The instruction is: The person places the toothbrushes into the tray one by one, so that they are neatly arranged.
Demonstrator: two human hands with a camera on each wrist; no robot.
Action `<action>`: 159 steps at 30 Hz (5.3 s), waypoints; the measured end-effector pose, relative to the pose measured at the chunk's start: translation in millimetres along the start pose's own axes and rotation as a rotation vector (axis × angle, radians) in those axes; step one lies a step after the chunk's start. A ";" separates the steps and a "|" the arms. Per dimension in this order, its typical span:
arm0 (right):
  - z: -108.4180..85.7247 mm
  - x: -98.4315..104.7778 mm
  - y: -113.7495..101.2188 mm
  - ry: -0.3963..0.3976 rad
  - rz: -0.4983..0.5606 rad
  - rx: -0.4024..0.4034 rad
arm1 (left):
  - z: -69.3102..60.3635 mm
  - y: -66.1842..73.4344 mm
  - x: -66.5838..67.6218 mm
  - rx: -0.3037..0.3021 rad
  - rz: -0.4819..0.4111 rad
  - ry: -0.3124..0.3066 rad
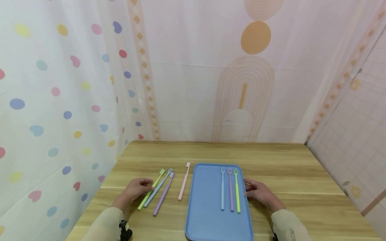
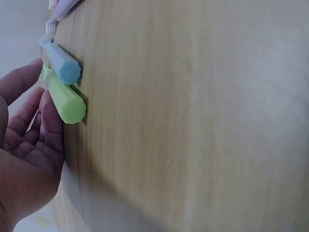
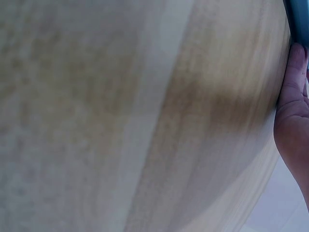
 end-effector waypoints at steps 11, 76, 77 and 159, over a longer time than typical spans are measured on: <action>0.7 0.6 0.6 0.029 -0.012 -0.020 | 2.1 -0.5 -2.5 0.003 0.025 0.031; -0.4 3.2 0.8 0.032 -0.039 -0.002 | -5.5 110.5 -79.2 -0.042 -0.318 0.097; -0.2 3.3 0.7 0.033 -0.041 -0.002 | -5.7 112.9 -82.7 -0.051 -0.318 0.092; 1.9 0.4 -1.0 0.018 -0.002 -0.001 | -45.0 127.0 -220.3 0.003 -0.300 0.072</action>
Point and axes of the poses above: each hand's wrist, its own z-axis towards the middle knuckle, its own x-axis out of the back of the hand, y = z × x, the point moved 5 cm from there along z, towards the middle knuckle, and after that the axes turned 14 degrees about x, right-handed, at the moved point
